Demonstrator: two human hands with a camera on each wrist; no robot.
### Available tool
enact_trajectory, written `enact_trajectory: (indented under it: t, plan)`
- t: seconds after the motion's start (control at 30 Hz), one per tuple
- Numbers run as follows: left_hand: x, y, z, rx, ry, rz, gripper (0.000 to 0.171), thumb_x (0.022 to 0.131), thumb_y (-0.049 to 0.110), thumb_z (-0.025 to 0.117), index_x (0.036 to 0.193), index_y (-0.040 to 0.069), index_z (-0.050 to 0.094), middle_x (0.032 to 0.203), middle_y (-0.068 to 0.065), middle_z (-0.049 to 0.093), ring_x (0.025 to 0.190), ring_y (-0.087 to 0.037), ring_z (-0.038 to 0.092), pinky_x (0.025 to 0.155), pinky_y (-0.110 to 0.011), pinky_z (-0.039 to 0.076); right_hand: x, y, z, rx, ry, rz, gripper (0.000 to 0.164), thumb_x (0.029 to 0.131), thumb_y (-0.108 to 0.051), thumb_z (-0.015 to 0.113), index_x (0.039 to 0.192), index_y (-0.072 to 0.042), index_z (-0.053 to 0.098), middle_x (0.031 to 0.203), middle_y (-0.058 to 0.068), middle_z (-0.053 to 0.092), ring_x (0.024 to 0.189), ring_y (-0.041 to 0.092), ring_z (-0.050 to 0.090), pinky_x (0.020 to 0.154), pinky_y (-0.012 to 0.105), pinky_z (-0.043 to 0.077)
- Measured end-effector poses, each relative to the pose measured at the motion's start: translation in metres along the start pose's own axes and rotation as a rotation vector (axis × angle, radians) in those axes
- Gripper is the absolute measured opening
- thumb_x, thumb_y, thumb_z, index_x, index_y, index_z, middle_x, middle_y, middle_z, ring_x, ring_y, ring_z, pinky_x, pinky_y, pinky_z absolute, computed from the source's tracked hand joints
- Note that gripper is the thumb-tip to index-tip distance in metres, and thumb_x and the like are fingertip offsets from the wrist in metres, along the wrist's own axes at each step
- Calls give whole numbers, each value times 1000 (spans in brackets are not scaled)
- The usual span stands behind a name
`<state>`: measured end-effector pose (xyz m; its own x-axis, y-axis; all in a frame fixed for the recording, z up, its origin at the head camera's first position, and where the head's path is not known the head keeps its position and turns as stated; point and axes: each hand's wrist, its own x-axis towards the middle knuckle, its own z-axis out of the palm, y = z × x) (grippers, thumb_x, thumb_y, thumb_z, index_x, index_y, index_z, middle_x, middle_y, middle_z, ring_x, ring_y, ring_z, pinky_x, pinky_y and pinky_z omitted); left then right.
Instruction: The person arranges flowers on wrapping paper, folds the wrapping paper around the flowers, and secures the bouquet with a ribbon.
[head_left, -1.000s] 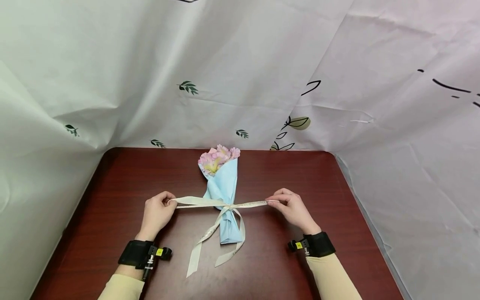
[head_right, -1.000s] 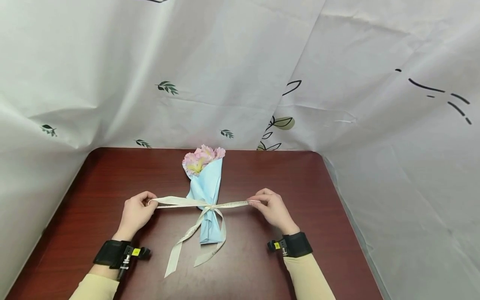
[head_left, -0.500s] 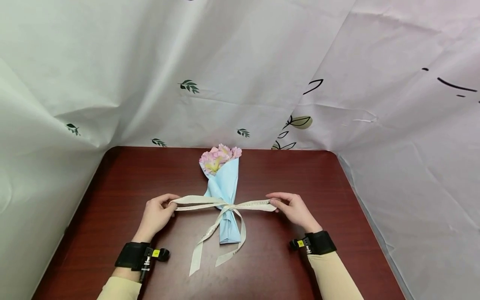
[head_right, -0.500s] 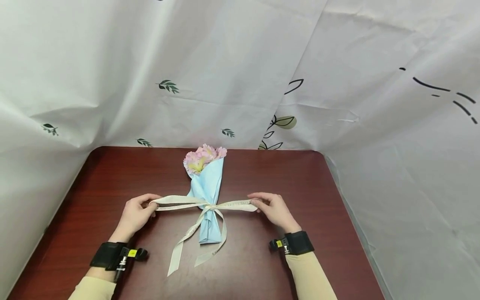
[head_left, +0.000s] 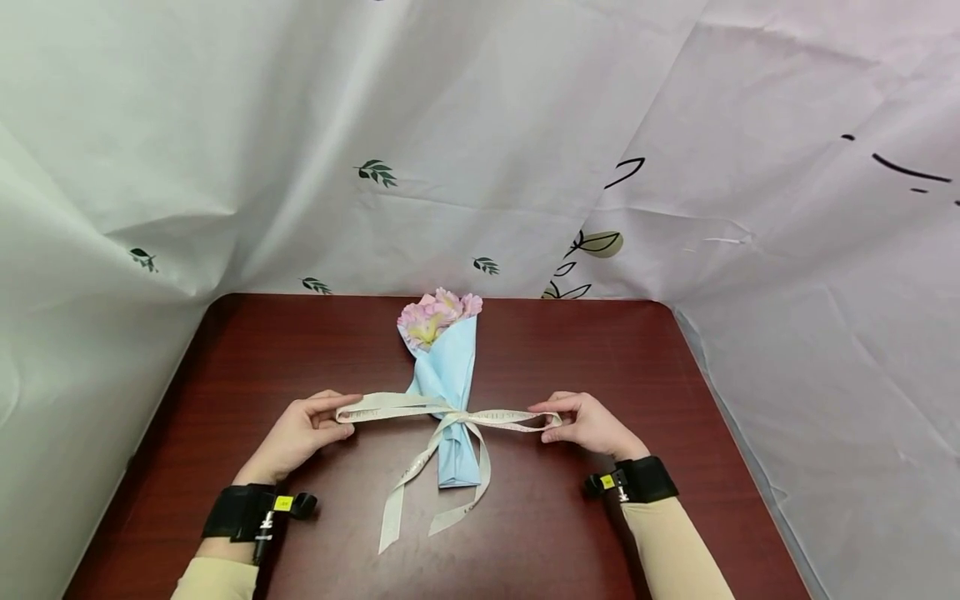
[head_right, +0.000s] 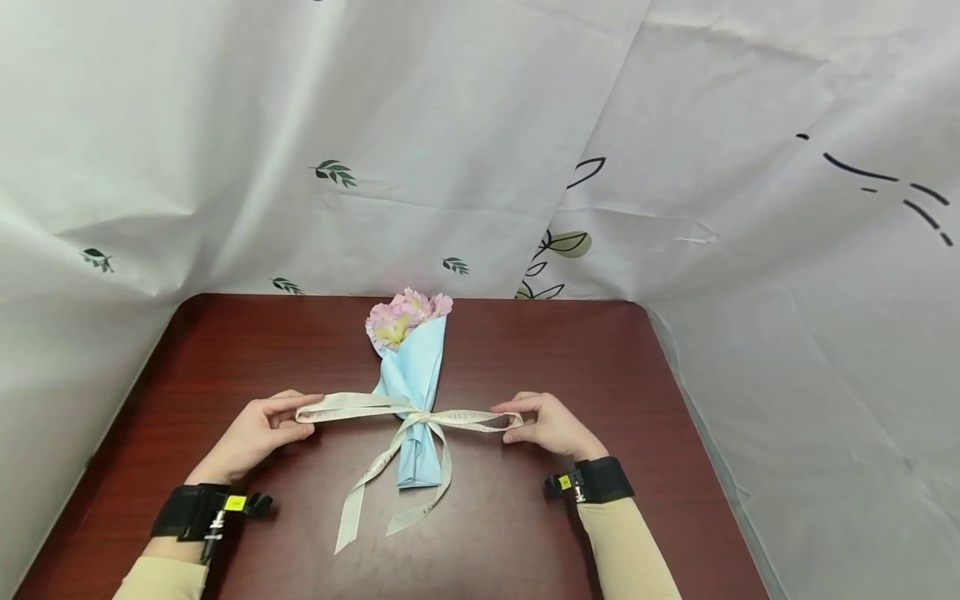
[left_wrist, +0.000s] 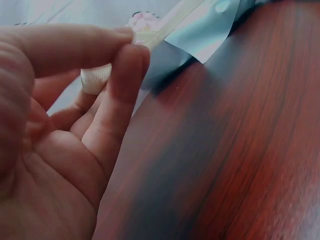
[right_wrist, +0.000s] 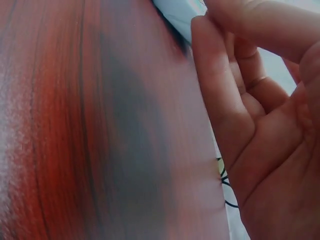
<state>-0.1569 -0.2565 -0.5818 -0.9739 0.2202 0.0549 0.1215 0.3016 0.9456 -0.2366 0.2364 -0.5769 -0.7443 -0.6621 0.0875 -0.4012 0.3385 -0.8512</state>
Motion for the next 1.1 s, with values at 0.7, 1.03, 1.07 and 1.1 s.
enact_trajectory:
  t: [0.7,1.03,1.07,1.1]
  plan:
    - [-10,5,15,482,360,207,23,83,9,77,104,18,78,101,9,65,76,1,58,60,-10,44,7,5,9,-94,248,125,7,87,-24,75,93,-26,78,92,-3,67,78,10,61,65,22,51]
    - [-20,3,11,580,341,-20,9,84,33,77,84,24,77,72,11,68,52,-2,49,50,-21,40,6,6,16,-275,302,291,10,84,-47,73,89,-38,77,88,-16,73,82,2,66,73,23,51]
    - [-21,3,11,586,330,-44,9,84,33,78,83,24,77,71,10,69,53,-2,50,51,-21,40,6,6,17,-278,299,306,11,84,-48,73,89,-38,77,88,-15,73,82,4,67,73,24,51]
    - [-21,4,10,583,318,-66,9,84,32,78,83,24,77,71,10,69,54,-2,51,52,-22,41,7,5,18,-289,298,314,12,84,-47,73,88,-37,77,89,-14,73,82,5,67,73,24,51]
